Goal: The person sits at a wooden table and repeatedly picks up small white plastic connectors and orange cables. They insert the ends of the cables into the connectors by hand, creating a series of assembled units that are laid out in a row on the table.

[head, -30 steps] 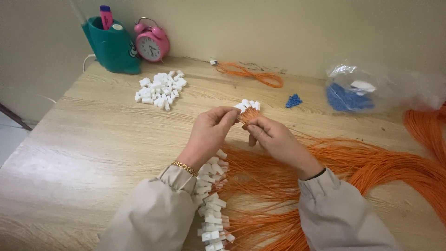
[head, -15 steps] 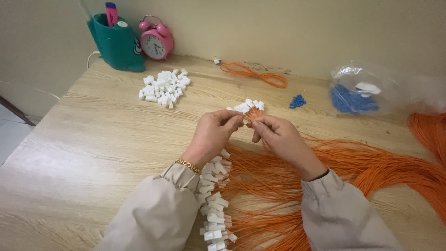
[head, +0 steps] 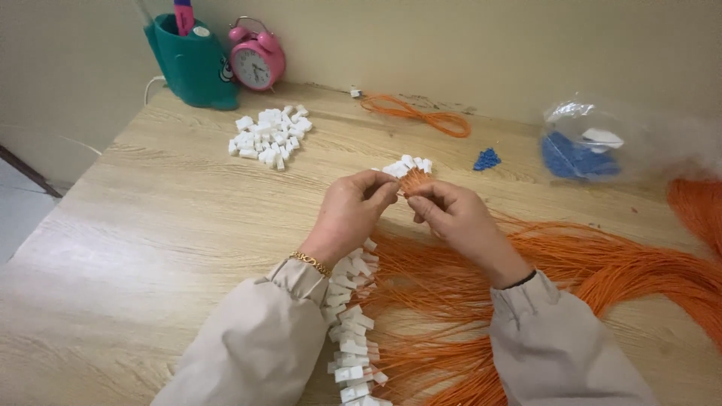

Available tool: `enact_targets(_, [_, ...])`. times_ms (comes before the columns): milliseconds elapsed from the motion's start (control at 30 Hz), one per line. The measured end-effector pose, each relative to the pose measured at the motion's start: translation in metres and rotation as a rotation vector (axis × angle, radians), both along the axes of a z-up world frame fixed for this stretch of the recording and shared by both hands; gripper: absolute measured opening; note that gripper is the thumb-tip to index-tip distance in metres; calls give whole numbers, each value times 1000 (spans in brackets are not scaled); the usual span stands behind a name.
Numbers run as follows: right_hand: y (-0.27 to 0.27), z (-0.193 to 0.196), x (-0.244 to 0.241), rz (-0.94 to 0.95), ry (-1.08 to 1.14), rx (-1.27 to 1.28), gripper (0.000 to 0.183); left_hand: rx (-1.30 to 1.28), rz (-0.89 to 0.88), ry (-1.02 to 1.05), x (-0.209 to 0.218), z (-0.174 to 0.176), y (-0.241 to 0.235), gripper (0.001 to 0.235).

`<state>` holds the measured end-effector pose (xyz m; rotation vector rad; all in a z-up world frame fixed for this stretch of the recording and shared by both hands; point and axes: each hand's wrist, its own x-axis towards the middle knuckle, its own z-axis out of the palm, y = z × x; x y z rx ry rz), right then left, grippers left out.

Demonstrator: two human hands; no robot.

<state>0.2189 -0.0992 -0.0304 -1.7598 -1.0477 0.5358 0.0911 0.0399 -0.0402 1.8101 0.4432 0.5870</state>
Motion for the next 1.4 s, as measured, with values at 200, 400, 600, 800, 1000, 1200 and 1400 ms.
enact_targets(200, [0, 3, -7, -45, -59, 8, 15, 44, 23, 69, 5, -3, 3, 26])
enact_targets(400, [5, 1, -13, -133, -143, 51, 16, 113, 21, 136, -9, 20, -7, 24])
enact_targets(600, [4, -7, -6, -139, -41, 56, 11, 243, 27, 253, -17, 23, 16, 27])
enact_targets(800, [5, -10, -4, -132, 154, 38, 18, 397, 33, 436, -12, -9, 42, 28])
enact_targets(1000, [7, -24, 7, -149, 304, 36, 20, 605, -29, 525, -1, -35, 41, 31])
enact_targets(1200, [7, -20, -3, -81, 251, -58, 18, 1011, -100, 573, 5, -48, 39, 27])
enact_targets(1400, [6, -23, -5, -25, 229, -104, 13, 815, -21, 617, 8, -42, 40, 28])
